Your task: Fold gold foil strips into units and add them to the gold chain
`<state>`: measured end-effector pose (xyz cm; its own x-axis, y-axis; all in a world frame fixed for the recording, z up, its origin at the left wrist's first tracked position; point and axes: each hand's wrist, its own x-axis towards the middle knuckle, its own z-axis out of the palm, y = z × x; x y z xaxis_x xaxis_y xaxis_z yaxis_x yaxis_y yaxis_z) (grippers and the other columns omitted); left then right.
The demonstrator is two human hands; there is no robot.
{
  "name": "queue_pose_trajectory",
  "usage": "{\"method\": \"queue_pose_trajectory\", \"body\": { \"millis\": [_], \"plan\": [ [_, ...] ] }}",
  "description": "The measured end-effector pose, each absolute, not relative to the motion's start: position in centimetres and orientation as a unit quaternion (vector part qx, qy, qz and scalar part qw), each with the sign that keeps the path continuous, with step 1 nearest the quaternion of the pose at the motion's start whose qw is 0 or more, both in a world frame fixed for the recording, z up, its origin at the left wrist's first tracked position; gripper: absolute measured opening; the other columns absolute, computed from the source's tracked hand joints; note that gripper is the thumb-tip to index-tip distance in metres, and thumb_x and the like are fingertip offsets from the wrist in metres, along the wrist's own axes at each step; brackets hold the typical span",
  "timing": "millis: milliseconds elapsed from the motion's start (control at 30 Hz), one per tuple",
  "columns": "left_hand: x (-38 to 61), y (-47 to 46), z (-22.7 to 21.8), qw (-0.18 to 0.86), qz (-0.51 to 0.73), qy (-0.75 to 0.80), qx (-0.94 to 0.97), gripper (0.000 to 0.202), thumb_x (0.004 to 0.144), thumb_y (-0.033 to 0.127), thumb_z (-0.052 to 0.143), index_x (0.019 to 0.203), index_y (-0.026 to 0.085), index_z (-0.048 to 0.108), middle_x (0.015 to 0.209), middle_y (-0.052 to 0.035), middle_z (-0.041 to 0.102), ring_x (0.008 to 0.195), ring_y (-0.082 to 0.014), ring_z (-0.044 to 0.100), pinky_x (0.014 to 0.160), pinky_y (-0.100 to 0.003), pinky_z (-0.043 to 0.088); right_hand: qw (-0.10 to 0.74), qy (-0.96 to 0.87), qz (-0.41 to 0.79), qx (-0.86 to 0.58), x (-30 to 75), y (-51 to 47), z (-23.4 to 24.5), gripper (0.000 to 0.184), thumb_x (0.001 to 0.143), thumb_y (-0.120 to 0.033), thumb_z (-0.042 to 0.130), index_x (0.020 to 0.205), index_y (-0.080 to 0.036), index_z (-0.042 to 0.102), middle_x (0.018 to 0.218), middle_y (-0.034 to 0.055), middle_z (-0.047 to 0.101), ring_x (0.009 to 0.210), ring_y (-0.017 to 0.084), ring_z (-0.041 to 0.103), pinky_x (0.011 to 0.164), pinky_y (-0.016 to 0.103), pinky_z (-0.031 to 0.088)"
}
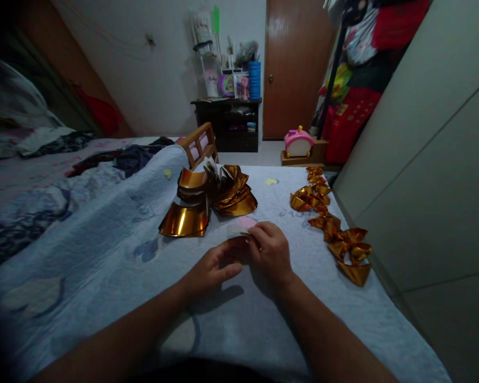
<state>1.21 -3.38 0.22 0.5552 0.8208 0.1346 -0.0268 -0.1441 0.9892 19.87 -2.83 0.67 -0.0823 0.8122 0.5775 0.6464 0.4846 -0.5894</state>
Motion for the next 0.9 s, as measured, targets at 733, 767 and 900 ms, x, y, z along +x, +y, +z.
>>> {"method": "queue_pose_trajectory", "body": {
  "millis": [733, 767, 900],
  "plan": [
    [1.6, -2.0, -0.3, 0.675, 0.435, 0.402, 0.440, 0.040, 0.078, 0.044, 0.077, 0.097, 0.009, 0.074, 0.077, -0.0067, 0.073, 0.064, -0.0143, 0.061, 0.061, -0.024, 0.049, 0.459, -0.518, 0.574, -0.437, 21.3, -1.4, -0.4, 0.036, 0.084, -0.052, 0.069, 0.101, -0.021, 0.066, 0.090, 0.0044, 0.069, 0.078, 0.019, 0.062, 0.068, 0.030, 0.049],
    [1.6, -2.0, -0.3, 0.676, 0.431, 0.402, 0.443, 0.039, 0.078, 0.043, 0.077, 0.095, 0.009, 0.073, 0.076, -0.0066, 0.072, 0.063, -0.0141, 0.061, 0.060, -0.023, 0.048, 0.453, -0.505, 0.594, -0.432, 21.4, -1.3, -0.5, 0.037, 0.081, -0.053, 0.072, 0.096, -0.020, 0.067, 0.085, 0.0035, 0.069, 0.073, 0.018, 0.061, 0.064, 0.029, 0.048],
    [1.7, -2.0, 0.0, 0.656, 0.464, 0.393, 0.448, 0.036, 0.078, 0.034, 0.076, 0.105, 0.013, 0.067, 0.093, -0.0076, 0.074, 0.078, -0.0168, 0.066, 0.071, -0.025, 0.051, 0.458, -0.475, 0.616, -0.429, 21.4, -1.1, -0.9, 0.039, 0.076, -0.052, 0.078, 0.092, -0.018, 0.067, 0.079, 0.0017, 0.069, 0.067, 0.017, 0.061, 0.060, 0.028, 0.047]
  ]
}}
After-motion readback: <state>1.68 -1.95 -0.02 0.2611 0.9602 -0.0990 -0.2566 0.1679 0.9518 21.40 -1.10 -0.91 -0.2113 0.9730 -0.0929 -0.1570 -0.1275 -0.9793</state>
